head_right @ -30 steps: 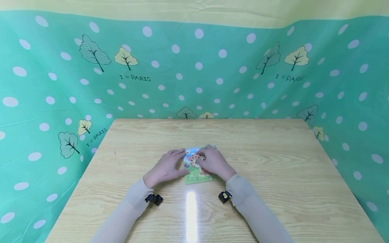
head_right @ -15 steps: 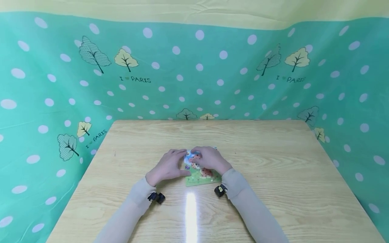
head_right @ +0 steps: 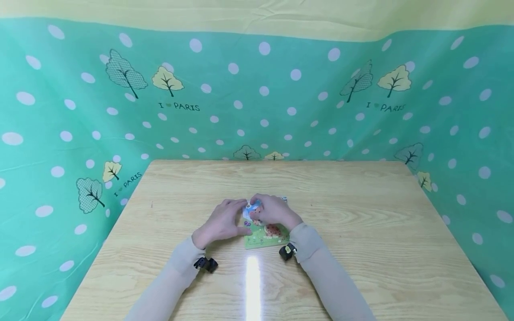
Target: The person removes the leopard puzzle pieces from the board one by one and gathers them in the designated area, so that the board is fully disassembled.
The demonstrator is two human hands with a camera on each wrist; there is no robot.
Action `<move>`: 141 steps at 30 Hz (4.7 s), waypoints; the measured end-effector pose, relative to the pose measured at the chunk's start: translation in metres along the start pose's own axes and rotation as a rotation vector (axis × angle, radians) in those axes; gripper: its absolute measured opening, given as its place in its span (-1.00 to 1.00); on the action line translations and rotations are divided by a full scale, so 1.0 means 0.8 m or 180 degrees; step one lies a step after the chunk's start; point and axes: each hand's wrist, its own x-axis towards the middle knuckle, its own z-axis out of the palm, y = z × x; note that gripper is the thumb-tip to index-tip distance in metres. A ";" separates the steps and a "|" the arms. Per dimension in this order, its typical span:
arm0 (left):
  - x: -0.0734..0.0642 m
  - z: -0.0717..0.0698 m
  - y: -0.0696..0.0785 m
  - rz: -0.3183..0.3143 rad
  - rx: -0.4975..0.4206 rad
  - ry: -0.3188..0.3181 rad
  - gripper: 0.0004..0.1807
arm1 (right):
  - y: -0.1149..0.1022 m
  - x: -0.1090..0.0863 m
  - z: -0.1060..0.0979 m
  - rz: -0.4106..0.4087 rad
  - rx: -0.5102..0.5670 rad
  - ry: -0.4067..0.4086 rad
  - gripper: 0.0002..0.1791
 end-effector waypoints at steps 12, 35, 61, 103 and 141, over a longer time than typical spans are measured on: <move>0.000 -0.001 -0.001 -0.0041 -0.0017 0.0045 0.12 | 0.000 0.001 0.005 -0.0138 -0.0027 0.0047 -0.44; -0.001 0.003 -0.001 -0.0020 -0.0138 0.0065 0.10 | 0.006 0.024 -0.013 -0.0109 0.0341 -0.0416 -0.53; -0.001 0.000 -0.003 -0.0095 -0.0111 -0.0013 0.13 | 0.021 0.016 0.000 0.0287 0.1106 0.0236 -0.72; -0.007 -0.002 0.006 -0.0085 -0.0039 -0.0086 0.09 | 0.057 -0.009 -0.009 0.0340 0.1602 0.0627 -0.64; -0.014 0.000 0.010 0.0086 0.0062 -0.0164 0.02 | 0.119 -0.050 -0.055 0.0627 0.1903 0.0763 -0.51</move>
